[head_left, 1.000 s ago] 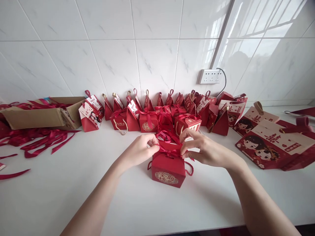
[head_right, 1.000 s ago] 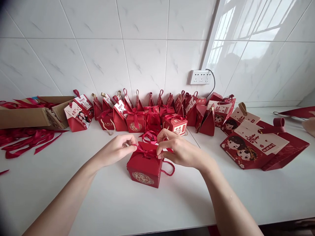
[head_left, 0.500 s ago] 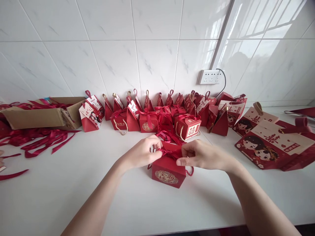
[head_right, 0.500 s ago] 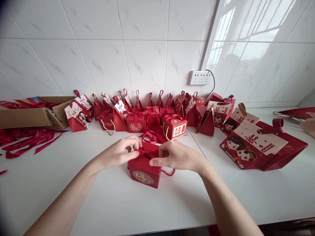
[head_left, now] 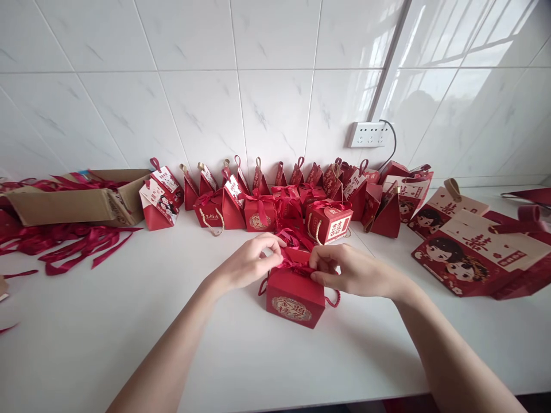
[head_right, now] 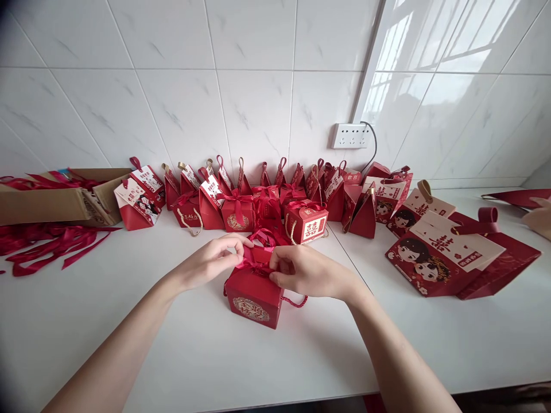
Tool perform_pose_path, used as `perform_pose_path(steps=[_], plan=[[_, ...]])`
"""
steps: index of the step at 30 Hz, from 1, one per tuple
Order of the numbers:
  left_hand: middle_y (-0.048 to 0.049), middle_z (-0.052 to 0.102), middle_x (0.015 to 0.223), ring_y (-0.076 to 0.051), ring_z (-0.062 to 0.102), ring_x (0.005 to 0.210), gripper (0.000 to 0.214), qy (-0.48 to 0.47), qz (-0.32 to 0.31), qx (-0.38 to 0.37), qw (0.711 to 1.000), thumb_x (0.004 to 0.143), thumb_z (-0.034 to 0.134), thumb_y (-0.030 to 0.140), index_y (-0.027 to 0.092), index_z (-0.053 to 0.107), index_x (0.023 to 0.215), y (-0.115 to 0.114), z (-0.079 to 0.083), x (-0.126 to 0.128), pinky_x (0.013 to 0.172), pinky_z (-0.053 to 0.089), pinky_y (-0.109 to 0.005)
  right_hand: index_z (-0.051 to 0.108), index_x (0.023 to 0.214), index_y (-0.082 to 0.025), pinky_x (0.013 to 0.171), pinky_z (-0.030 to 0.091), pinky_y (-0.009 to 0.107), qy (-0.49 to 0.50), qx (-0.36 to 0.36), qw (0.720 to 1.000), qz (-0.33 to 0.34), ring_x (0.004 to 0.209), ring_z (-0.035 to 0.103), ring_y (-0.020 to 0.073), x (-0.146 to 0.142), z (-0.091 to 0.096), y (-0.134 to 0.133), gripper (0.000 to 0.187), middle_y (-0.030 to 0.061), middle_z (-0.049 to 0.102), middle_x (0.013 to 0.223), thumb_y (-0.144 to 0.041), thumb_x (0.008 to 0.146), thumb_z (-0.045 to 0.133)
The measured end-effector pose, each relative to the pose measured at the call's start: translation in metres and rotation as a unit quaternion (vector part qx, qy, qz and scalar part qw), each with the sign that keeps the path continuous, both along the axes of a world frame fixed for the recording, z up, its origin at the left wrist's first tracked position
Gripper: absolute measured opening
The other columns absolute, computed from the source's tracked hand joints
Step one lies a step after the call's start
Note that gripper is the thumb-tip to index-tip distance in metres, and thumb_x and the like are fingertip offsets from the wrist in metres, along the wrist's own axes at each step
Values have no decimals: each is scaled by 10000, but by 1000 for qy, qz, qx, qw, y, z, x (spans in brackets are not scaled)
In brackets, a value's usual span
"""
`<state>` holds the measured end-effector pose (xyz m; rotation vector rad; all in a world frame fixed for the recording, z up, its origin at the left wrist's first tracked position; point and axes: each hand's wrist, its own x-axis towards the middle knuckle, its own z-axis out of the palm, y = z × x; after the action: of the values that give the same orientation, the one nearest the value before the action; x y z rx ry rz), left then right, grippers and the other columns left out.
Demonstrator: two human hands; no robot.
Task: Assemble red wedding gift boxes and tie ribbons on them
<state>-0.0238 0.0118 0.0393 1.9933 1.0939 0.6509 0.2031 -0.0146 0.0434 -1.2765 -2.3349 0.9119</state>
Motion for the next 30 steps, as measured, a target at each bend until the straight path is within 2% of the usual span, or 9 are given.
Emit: perform_pose_path(steps=[3, 7, 9, 11, 15, 21, 24, 27, 30], plan=[[-49, 647, 1017, -226, 586, 974, 244, -44, 52, -24, 997, 845, 438, 401, 204, 583, 833, 9, -7, -2, 869, 429, -346, 505, 757, -174, 464, 299, 210, 20, -30, 999, -9, 519, 381, 78, -1, 1, -1, 262, -35, 473, 599, -416, 857, 521], [-61, 615, 1151, -219, 561, 1079, 339, -45, 109, -53, 992, 804, 542, 438, 219, 575, 1061, 19, -18, -5, 906, 420, -322, 431, 610, -176, 432, 230, 219, 13, -2, 999, -47, 488, 308, 69, 1, -1, 1, 445, -40, 393, 547, -549, 842, 498], [-61, 622, 1128, -217, 563, 1063, 332, -38, 82, -98, 991, 799, 539, 457, 201, 610, 997, 23, -23, -6, 872, 432, -306, 427, 572, -175, 430, 213, 224, -8, -3, 999, -47, 482, 304, 69, 1, -2, 1, 478, -38, 384, 527, -572, 828, 501], [-47, 643, 994, -198, 583, 966, 318, -48, 46, -139, 988, 803, 518, 468, 179, 621, 887, 26, -27, -5, 829, 440, -295, 455, 587, -175, 431, 212, 225, -24, -19, 999, -42, 481, 318, 71, 1, -2, 2, 458, -38, 404, 522, -571, 802, 537], [16, 574, 756, -120, 540, 726, 283, -130, 48, -169, 976, 747, 591, 434, 160, 555, 807, 30, -36, 1, 755, 421, -260, 476, 658, -179, 438, 239, 218, -23, -29, 999, -34, 484, 351, 69, -2, -2, 1, 322, -41, 457, 556, -451, 789, 587], [56, 457, 626, -72, 398, 557, 264, -174, 68, -112, 976, 758, 571, 416, 166, 488, 761, 28, -42, 12, 542, 304, -198, 479, 740, -187, 460, 326, 208, 10, -18, 999, -39, 505, 442, 83, -5, -4, 2, 173, -35, 522, 597, -324, 835, 528], [67, 420, 595, -60, 333, 490, 251, -175, 89, -97, 976, 779, 540, 416, 176, 465, 772, 26, -44, 15, 483, 251, -199, 500, 783, -187, 503, 367, 211, 44, 28, 998, -36, 561, 478, 96, -5, -8, 3, 109, -20, 551, 655, -282, 830, 526], [54, 464, 624, -66, 378, 489, 237, -150, 96, -90, 980, 780, 539, 405, 177, 481, 797, 26, -44, 15, 488, 285, -205, 507, 806, -187, 541, 402, 219, 64, 52, 996, -30, 615, 509, 108, -4, -10, 4, 83, -3, 574, 720, -264, 827, 531], [25, 543, 710, -95, 479, 568, 261, -105, 133, -54, 984, 761, 572, 416, 179, 509, 850, 25, -37, 8, 534, 345, -217, 517, 852, -182, 551, 411, 225, 84, 39, 996, -16, 632, 518, 114, -3, -8, 2, 120, 7, 583, 743, -298, 838, 547]])
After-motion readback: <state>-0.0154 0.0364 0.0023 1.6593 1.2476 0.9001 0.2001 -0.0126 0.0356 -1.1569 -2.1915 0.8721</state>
